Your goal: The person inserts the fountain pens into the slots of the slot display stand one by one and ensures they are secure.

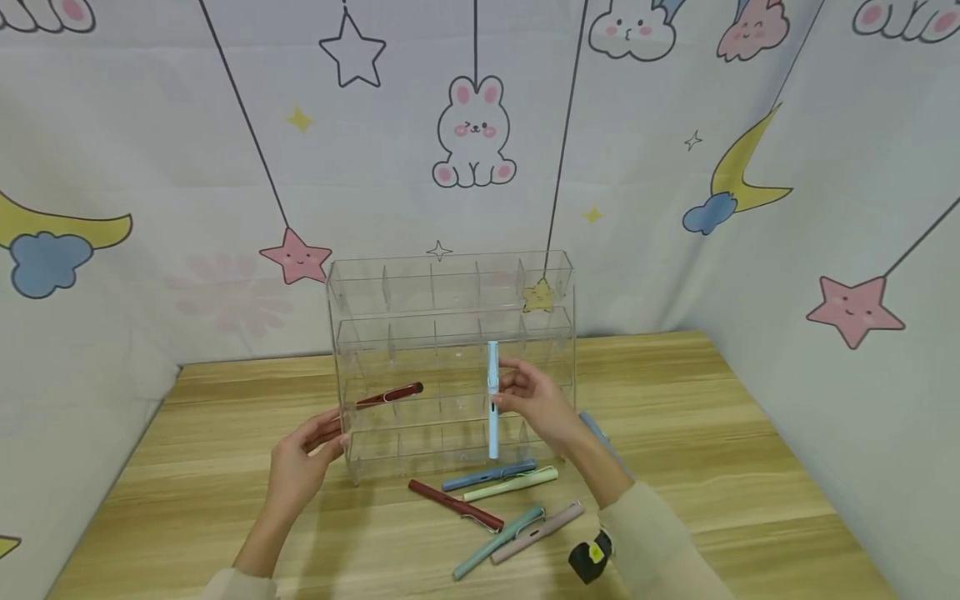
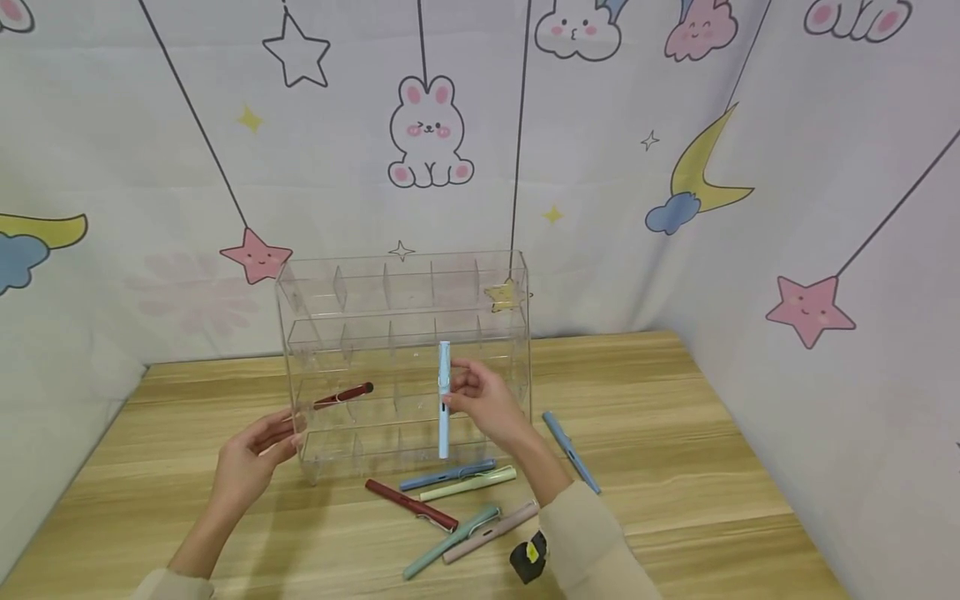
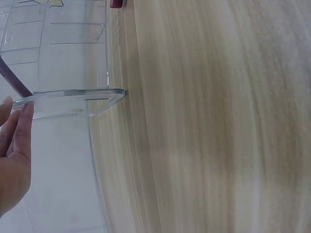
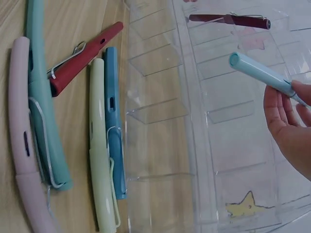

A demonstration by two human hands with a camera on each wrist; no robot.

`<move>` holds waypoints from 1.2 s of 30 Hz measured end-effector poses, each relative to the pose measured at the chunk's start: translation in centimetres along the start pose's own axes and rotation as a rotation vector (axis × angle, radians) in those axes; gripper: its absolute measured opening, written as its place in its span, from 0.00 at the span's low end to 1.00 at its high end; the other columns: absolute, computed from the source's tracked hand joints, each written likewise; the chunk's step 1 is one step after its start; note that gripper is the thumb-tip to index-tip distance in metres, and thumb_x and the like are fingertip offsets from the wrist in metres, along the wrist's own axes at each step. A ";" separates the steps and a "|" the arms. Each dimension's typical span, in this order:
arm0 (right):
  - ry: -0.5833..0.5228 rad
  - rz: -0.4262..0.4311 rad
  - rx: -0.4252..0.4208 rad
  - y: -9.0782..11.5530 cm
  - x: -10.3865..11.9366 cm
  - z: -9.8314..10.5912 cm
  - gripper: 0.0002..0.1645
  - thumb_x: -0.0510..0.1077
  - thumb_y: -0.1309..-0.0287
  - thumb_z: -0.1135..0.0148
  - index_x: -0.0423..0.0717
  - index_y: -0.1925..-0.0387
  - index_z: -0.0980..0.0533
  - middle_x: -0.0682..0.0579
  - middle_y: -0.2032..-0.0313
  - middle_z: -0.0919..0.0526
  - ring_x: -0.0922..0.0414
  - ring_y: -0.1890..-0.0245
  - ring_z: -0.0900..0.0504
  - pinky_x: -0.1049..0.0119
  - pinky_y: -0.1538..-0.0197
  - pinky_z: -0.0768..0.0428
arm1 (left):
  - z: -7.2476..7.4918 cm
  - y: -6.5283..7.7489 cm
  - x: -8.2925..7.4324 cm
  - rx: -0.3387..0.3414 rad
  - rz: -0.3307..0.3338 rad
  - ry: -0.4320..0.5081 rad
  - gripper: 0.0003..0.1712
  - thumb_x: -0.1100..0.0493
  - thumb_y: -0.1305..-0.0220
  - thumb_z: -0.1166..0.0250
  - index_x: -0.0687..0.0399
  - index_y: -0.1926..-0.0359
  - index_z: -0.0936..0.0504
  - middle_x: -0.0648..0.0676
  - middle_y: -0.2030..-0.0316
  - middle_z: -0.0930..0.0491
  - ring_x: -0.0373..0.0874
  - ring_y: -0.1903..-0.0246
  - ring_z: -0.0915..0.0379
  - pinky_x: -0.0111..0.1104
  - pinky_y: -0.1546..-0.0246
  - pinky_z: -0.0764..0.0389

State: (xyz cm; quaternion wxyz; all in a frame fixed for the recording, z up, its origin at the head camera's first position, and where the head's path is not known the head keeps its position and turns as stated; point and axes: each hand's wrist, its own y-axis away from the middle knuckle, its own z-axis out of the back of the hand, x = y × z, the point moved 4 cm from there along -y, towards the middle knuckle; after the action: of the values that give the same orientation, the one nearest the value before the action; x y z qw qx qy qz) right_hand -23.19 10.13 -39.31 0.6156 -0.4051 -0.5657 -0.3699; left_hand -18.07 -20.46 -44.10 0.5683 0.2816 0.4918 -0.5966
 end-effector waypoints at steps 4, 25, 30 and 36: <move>-0.023 0.021 0.002 -0.5 0.6 -0.6 0.40 0.28 0.46 0.41 0.46 0.34 0.45 0.43 0.61 0.27 0.55 0.64 0.23 0.54 0.56 0.19 | 0.0 0.0 0.0 0.004 0.008 0.005 0.20 0.73 0.45 0.37 0.68 0.49 0.24 0.67 0.59 0.21 0.29 0.63 0.26 0.21 0.66 0.20; -0.185 0.094 -0.081 -1.5 0.7 -1.9 0.45 0.21 0.52 0.43 0.43 0.38 0.53 0.44 0.70 0.24 0.57 0.74 0.22 0.69 0.70 0.20 | 0.0 0.1 0.0 0.001 -0.018 0.008 0.20 0.73 0.45 0.37 0.69 0.50 0.24 0.67 0.59 0.21 0.28 0.63 0.26 0.21 0.66 0.20; -0.184 0.106 -0.128 -1.8 0.5 -1.9 0.48 0.21 0.52 0.42 0.48 0.36 0.54 0.46 0.69 0.24 0.56 0.72 0.22 0.68 0.69 0.19 | 0.0 0.1 0.1 -0.008 -0.021 0.003 0.20 0.74 0.46 0.37 0.69 0.50 0.24 0.66 0.60 0.21 0.28 0.64 0.26 0.21 0.66 0.20; -0.183 0.119 -0.153 -2.0 0.6 -1.9 0.45 0.22 0.51 0.42 0.51 0.36 0.47 0.43 0.68 0.24 0.54 0.69 0.21 0.62 0.65 0.17 | 0.1 0.0 0.1 -0.018 -0.046 -0.001 0.20 0.76 0.48 0.37 0.70 0.51 0.24 0.67 0.61 0.20 0.27 0.65 0.26 0.21 0.67 0.20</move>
State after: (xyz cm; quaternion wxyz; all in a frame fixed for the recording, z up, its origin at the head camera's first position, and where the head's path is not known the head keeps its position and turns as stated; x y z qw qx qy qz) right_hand -24.17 7.56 -38.58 0.5498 -0.5156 -0.5645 -0.3363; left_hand -18.12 -20.54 -44.14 0.5572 0.2646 0.5032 -0.6053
